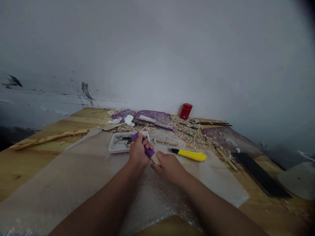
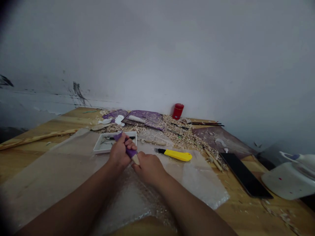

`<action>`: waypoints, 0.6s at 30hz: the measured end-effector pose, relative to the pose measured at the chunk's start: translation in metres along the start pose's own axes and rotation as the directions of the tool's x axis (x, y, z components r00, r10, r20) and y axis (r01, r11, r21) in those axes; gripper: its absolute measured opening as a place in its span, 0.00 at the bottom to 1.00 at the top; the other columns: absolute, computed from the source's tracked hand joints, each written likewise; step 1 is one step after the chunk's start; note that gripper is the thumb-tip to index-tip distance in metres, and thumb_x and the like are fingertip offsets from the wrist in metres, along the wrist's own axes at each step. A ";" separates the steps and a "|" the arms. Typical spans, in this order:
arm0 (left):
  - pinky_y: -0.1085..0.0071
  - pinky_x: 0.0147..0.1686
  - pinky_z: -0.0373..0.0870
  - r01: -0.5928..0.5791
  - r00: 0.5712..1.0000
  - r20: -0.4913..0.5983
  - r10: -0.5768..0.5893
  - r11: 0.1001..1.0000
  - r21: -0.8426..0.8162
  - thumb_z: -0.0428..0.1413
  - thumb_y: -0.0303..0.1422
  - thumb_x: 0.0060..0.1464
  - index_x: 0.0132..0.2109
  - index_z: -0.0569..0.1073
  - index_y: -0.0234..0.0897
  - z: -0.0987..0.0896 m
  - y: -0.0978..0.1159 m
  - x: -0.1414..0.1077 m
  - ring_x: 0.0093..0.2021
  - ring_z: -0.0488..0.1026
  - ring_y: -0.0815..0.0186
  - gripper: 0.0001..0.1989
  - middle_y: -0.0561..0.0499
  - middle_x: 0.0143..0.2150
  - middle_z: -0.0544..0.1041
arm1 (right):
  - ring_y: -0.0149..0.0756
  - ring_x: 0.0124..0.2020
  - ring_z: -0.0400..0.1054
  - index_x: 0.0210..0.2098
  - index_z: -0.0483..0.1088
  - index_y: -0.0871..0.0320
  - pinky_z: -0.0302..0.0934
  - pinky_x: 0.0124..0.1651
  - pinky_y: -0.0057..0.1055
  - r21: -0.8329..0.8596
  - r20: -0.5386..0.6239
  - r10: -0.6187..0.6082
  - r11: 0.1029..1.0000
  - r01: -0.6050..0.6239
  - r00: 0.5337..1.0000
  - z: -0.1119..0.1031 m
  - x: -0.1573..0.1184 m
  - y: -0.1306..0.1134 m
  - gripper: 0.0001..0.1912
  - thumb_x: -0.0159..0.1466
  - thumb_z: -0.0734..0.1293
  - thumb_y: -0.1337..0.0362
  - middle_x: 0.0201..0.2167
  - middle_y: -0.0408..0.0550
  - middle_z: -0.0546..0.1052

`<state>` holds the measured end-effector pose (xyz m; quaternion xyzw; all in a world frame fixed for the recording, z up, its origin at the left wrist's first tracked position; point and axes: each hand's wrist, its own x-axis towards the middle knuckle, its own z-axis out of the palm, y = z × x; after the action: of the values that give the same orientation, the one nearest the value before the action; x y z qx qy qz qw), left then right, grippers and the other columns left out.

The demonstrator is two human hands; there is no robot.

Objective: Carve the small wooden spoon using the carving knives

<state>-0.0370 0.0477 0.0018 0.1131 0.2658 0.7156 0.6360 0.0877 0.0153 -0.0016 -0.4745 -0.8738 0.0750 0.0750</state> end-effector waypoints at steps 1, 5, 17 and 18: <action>0.79 0.15 0.54 0.003 1.000 0.008 -0.003 1.000 -0.001 0.51 0.36 0.49 0.26 0.60 0.35 0.000 0.001 0.000 0.12 0.53 0.77 0.11 0.61 0.14 0.53 | 0.37 0.30 0.66 0.35 0.62 0.59 0.45 0.26 0.27 0.000 -0.005 -0.012 1.000 0.012 1.000 0.000 0.000 0.000 0.13 0.58 0.57 0.56 0.30 0.50 0.73; 0.79 0.15 0.54 -0.099 0.995 -0.032 0.098 0.994 -0.045 0.49 0.35 0.51 0.25 0.60 0.35 -0.001 0.017 0.007 0.12 0.52 0.78 0.11 0.61 0.13 0.53 | 0.36 0.29 0.66 0.34 0.62 0.59 0.45 0.26 0.27 -0.010 -0.013 -0.064 0.998 0.064 0.998 -0.005 -0.004 0.001 0.13 0.58 0.57 0.55 0.28 0.48 0.73; 0.79 0.16 0.55 0.032 0.999 0.041 -0.032 0.999 0.000 0.51 0.37 0.49 0.25 0.60 0.35 -0.001 0.000 0.002 0.13 0.54 0.77 0.11 0.61 0.14 0.53 | 0.33 0.26 0.64 0.34 0.64 0.59 0.48 0.27 0.26 0.194 -0.063 -0.102 0.975 0.112 0.993 0.000 0.002 0.012 0.15 0.57 0.58 0.54 0.25 0.45 0.71; 0.79 0.16 0.55 0.036 0.999 0.030 -0.036 0.999 0.005 0.51 0.37 0.49 0.25 0.60 0.36 -0.001 0.000 0.001 0.12 0.53 0.77 0.11 0.61 0.14 0.53 | 0.31 0.25 0.63 0.36 0.64 0.58 0.50 0.27 0.25 0.270 -0.102 -0.102 0.954 0.126 0.990 -0.005 0.001 0.018 0.15 0.58 0.58 0.54 0.24 0.44 0.71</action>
<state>-0.0380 0.0490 0.0013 0.1208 0.2598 0.7016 0.6524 0.1026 0.0261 0.0001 -0.4110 -0.8767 0.1709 0.1826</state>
